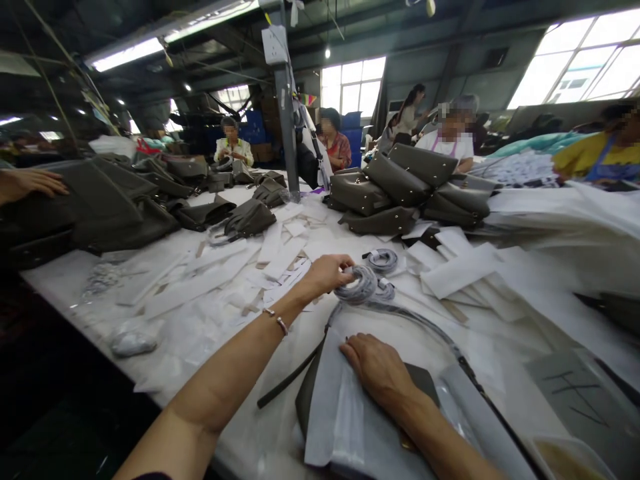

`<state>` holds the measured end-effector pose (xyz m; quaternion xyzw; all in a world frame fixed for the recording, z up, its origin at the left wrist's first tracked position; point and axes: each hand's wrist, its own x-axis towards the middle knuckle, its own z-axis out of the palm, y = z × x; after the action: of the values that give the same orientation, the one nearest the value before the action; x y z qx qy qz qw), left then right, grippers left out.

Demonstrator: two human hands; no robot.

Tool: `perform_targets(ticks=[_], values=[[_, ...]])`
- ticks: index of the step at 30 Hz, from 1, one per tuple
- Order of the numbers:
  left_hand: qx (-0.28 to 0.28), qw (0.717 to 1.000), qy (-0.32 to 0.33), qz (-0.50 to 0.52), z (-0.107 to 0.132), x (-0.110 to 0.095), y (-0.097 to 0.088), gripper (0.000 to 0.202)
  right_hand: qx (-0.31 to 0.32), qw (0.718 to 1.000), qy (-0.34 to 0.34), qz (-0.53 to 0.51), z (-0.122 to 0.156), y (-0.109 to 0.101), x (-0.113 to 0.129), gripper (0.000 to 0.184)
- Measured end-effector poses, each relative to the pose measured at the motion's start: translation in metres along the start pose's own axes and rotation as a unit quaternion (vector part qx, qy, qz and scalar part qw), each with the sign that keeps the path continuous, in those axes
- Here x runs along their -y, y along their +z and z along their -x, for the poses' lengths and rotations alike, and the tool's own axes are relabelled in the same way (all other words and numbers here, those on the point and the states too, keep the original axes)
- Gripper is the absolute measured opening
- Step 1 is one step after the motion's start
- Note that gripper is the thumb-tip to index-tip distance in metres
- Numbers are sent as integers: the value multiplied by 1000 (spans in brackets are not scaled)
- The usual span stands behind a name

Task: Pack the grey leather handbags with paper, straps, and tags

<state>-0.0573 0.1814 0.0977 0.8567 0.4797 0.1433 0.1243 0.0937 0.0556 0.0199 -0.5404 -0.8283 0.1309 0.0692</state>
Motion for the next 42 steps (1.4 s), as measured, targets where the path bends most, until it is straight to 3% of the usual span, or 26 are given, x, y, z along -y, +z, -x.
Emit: perform_targets(ticks=[2, 4, 10, 13, 21, 25, 28, 33, 37, 39, 42], values=[[11, 1000, 14, 19, 5, 8, -5, 32, -4, 1000, -5, -3, 0, 1, 0, 34], [27, 999, 35, 25, 7, 3, 4, 31, -8, 1000, -10, -4, 1, 2, 0, 33], [69, 995, 58, -47, 9, -27, 64, 28, -23, 998, -43, 38, 7, 6, 9, 27], [75, 992, 50, -88, 15, -27, 79, 22, -43, 996, -57, 52, 12, 10, 14, 23], [-4, 991, -8, -137, 32, -18, 83, 25, -94, 993, -69, 7, 18, 25, 12, 20], [5, 993, -34, -113, 31, -11, 94, 18, -203, 971, -119, -48, 16, 9, -4, 17], [4, 995, -23, -93, 31, -6, 96, 17, -268, 956, -115, -21, 1, -7, -25, 16], [-4, 997, -28, -68, 34, -7, 96, 21, -225, 969, -96, 32, -45, -2, -64, 39], [-2, 999, -32, -44, 38, -9, 93, 22, -166, 979, -105, 54, -70, 17, -75, 27], [5, 999, -25, -29, 39, -2, 84, 20, -156, 980, -98, 80, -72, 21, -74, 23], [-7, 999, -45, -18, 43, 24, 60, 20, -164, 977, -73, 119, -66, 20, -67, 27]])
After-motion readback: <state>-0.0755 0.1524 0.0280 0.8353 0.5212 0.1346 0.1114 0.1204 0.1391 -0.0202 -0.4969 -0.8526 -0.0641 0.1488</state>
